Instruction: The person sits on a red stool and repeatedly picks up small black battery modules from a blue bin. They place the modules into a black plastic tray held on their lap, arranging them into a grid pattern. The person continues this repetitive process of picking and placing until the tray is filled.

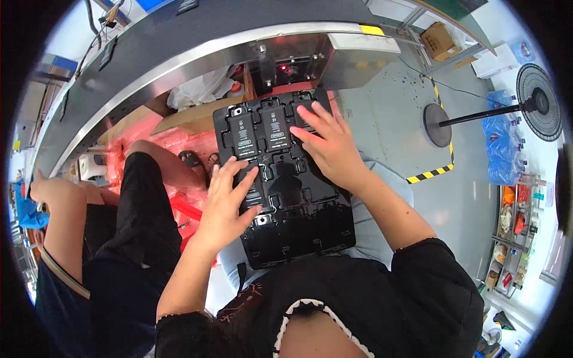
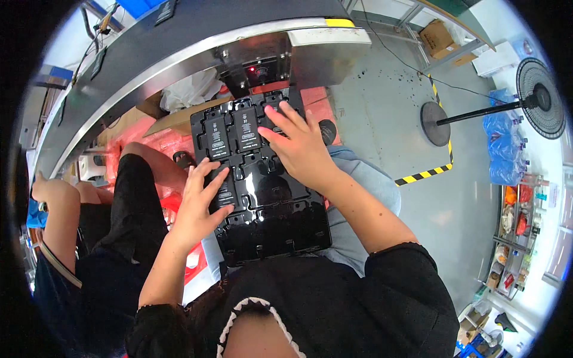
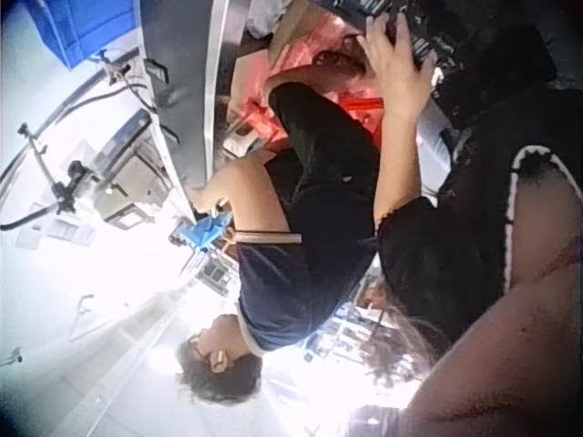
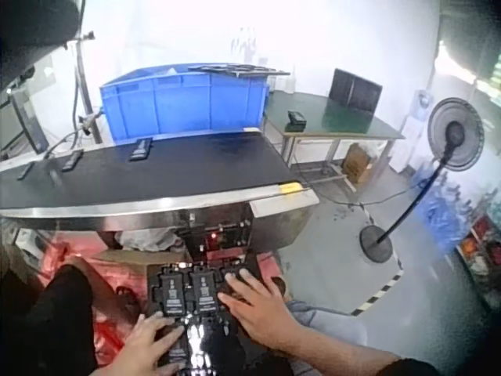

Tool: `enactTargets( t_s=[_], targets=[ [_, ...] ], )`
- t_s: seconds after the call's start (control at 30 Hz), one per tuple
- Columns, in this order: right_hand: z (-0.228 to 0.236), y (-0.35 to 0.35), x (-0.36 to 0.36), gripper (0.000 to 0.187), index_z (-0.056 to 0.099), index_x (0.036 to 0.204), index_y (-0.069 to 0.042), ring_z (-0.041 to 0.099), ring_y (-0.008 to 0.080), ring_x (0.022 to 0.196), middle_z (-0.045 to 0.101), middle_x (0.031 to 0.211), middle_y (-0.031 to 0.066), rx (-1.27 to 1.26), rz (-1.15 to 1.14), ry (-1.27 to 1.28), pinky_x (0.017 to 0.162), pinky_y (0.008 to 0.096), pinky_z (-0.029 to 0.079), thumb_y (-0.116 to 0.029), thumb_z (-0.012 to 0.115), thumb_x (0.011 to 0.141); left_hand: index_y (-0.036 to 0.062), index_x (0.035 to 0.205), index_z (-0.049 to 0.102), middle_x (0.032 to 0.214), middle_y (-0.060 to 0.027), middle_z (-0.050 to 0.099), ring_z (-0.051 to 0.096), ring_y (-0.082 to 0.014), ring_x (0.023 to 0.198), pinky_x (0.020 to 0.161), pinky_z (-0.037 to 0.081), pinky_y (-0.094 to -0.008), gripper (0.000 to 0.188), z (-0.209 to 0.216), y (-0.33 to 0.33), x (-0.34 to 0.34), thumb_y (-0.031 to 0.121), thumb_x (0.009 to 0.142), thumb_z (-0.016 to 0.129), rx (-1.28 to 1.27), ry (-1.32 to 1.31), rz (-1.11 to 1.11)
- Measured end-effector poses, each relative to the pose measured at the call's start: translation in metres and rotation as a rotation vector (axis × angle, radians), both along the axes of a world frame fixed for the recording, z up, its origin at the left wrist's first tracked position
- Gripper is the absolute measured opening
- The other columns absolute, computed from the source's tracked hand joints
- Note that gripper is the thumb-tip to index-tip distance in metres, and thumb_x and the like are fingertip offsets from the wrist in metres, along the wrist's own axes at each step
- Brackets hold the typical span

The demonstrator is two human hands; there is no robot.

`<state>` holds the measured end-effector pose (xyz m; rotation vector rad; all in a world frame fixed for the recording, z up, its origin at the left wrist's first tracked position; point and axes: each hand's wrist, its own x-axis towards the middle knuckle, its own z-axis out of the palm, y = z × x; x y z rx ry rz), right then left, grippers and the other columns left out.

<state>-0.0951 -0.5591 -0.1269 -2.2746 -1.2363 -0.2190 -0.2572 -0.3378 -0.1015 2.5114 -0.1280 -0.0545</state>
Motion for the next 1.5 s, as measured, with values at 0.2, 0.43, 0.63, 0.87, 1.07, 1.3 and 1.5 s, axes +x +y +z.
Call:
enactTargets(
  t_s=[0.2,0.43,0.63,0.87,1.07,1.3,1.5],
  targets=[
    [0.067,0.045,0.038,0.027,0.068,0.11,-0.008,0.055,0.0324,0.115,0.06,0.121,0.0127,0.456,0.09,-0.01,0.097,0.0428,0.044,-0.005,0.066,0.084,0.0079,0.139,0.05,0.144,-0.0164,0.04,0.026,-0.042,0.143,0.117,0.015,-0.0572,0.066,-0.023,-0.015,-0.017,0.013,0.078,0.073,-0.113,-0.043,0.104],
    [0.125,0.171,0.156,0.06,0.047,0.139,0.0,0.035,0.0386,0.137,0.035,0.149,0.0268,0.196,0.021,-0.364,0.113,0.0441,0.031,-0.015,0.058,0.082,0.0095,0.138,0.05,0.14,-0.0126,0.043,0.031,-0.0376,0.14,0.116,0.019,-0.0574,0.07,-0.014,-0.002,-0.013,0.012,0.074,0.077,-0.167,-0.022,0.071],
    [0.196,0.197,0.249,0.073,0.055,0.131,0.004,0.058,0.0375,0.118,0.061,0.125,0.0272,-0.672,0.077,0.45,0.102,0.0421,0.044,-0.031,0.073,0.07,0.0099,0.136,0.051,0.129,-0.0097,0.048,0.04,-0.0342,0.132,0.116,0.022,-0.0563,0.076,-0.001,0.012,0.0,0.009,0.066,0.08,-0.147,0.021,0.015],
    [0.182,0.13,0.238,0.034,0.069,0.101,0.005,0.067,0.0234,0.084,0.072,0.093,0.0163,0.151,-0.072,0.043,0.075,0.032,0.053,-0.015,0.077,0.074,0.0086,0.133,0.053,0.128,-0.0098,0.051,0.044,-0.0328,0.132,0.113,0.025,-0.0611,0.068,0.007,0.009,0.005,0.01,0.07,0.078,-0.008,-0.009,-0.025],
    [0.148,0.025,0.101,0.023,0.072,0.104,-0.002,0.066,0.014,0.092,0.071,0.103,0.0039,0.195,0.115,0.386,0.081,0.0321,0.052,-0.014,0.07,0.084,0.0011,0.114,0.067,0.119,-0.0111,0.067,0.064,-0.0204,0.107,0.094,0.049,-0.0339,0.032,0.071,0.072,0.11,0.012,0.084,0.072,-0.184,-0.631,0.216],
    [0.059,-0.026,0.025,0.031,0.071,0.112,-0.006,0.068,0.0211,0.092,0.073,0.103,0.0094,-0.069,0.139,0.964,0.081,0.032,0.052,-0.014,0.073,0.082,0.0131,0.149,0.039,0.152,-0.0265,0.034,0.026,-0.0329,0.145,0.117,0.024,-0.0411,0.08,0.09,0.179,0.341,0.031,0.08,0.075,0.343,-0.297,0.239],
    [0.023,-0.041,0.005,0.034,0.068,0.115,-0.009,0.06,0.0293,0.086,0.065,0.086,0.0084,-0.072,0.132,0.576,0.078,0.038,0.048,-0.017,0.073,0.082,0.01,0.143,0.049,0.139,-0.0208,0.051,0.05,-0.0289,0.124,0.105,0.039,-0.0377,0.076,0.118,0.121,0.341,0.037,0.078,0.079,-0.066,0.05,0.259]
  ],
)
